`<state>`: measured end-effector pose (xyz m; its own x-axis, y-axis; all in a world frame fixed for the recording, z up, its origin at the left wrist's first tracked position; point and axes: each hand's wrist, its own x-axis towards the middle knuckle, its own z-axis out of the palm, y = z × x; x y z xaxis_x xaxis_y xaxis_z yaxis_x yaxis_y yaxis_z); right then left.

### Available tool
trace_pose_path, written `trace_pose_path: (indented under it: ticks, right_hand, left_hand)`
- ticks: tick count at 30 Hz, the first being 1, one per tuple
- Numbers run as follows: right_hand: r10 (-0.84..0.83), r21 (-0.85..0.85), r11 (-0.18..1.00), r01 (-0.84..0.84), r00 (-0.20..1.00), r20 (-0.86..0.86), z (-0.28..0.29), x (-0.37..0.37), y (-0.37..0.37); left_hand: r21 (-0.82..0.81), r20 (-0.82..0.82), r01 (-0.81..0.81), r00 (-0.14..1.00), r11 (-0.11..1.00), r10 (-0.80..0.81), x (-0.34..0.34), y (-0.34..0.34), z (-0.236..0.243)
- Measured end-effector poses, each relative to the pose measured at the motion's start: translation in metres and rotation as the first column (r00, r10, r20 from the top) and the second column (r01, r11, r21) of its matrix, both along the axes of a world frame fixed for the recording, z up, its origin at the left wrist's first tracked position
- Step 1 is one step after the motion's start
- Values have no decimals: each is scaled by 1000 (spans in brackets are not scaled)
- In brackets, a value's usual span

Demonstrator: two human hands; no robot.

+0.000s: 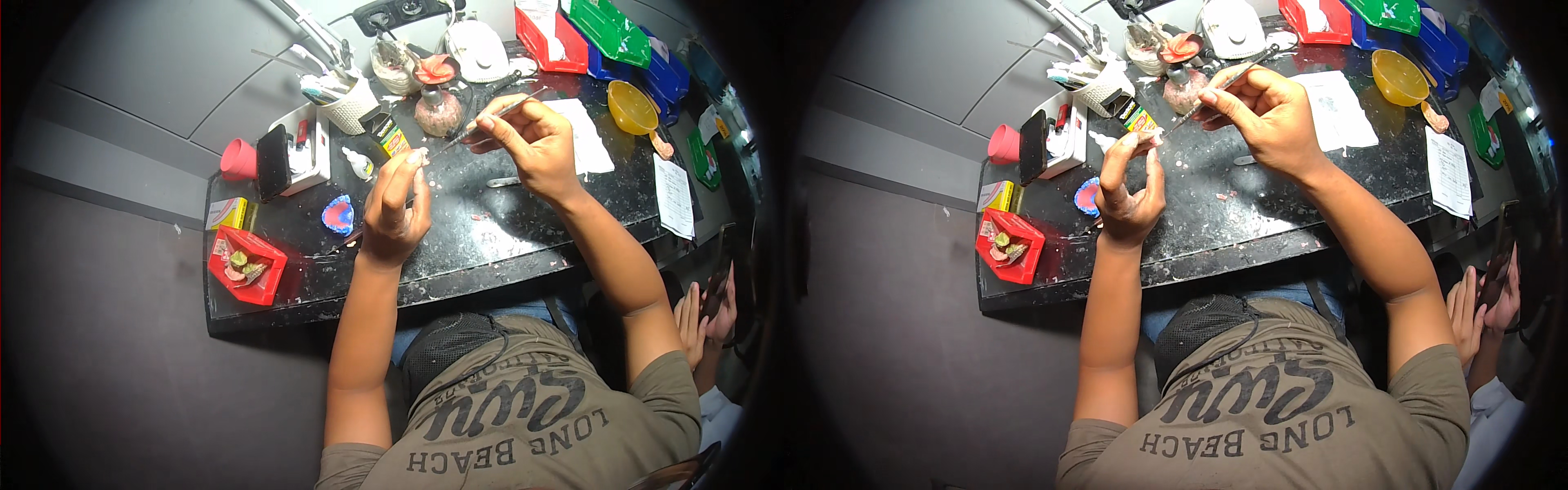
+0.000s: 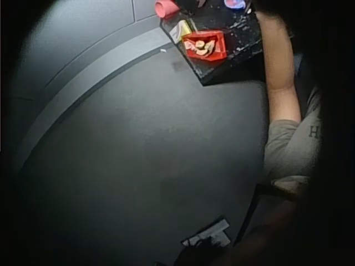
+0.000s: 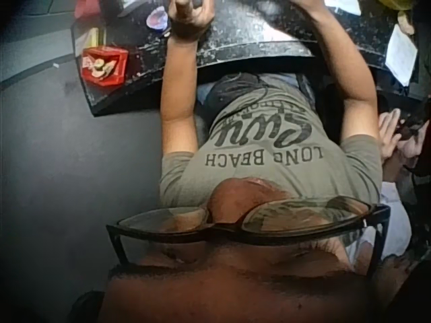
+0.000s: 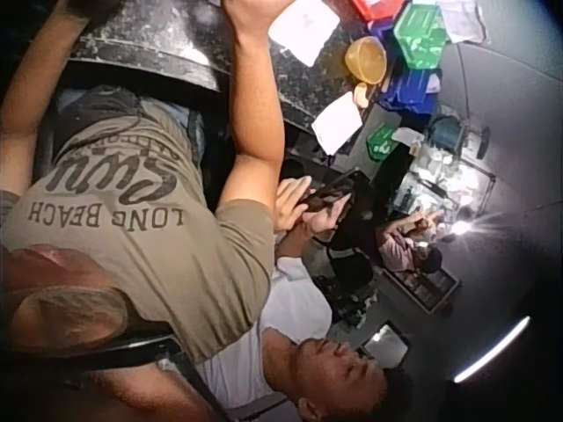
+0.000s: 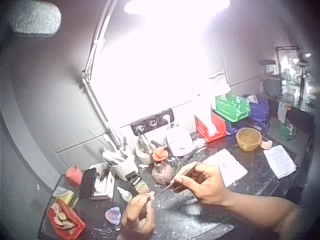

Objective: The person applies adhesive from a bottle onto a small dental prosthetic piece, then uses a thin metal tool to spread the material over the surface before placing the item into a red tray.

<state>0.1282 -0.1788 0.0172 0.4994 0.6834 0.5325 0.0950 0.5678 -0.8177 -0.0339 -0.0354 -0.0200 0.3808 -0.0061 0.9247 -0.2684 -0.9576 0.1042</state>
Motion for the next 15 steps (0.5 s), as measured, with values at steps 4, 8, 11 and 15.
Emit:
trace_pose_path:
  ticks: [4,8,11,15]
  right_hand:
    - [19,9,1000,-19,1000,5,0,-1,-1]
    - [25,11,1000,-25,1000,12,0,-2,-1]
    - [-28,7,1000,27,999,16,-1,3,1]
    - [-169,-286,924,252,943,286,-12,10,4]
  left_hand:
    - [-6,-5,1,1000,1000,-1,0,1,-1]
    - [-20,-18,1,1000,1000,-2,0,0,-1]
    - [-29,-42,-29,999,999,27,-1,1,-1]
    - [-94,-83,-98,992,991,91,-1,3,-4]
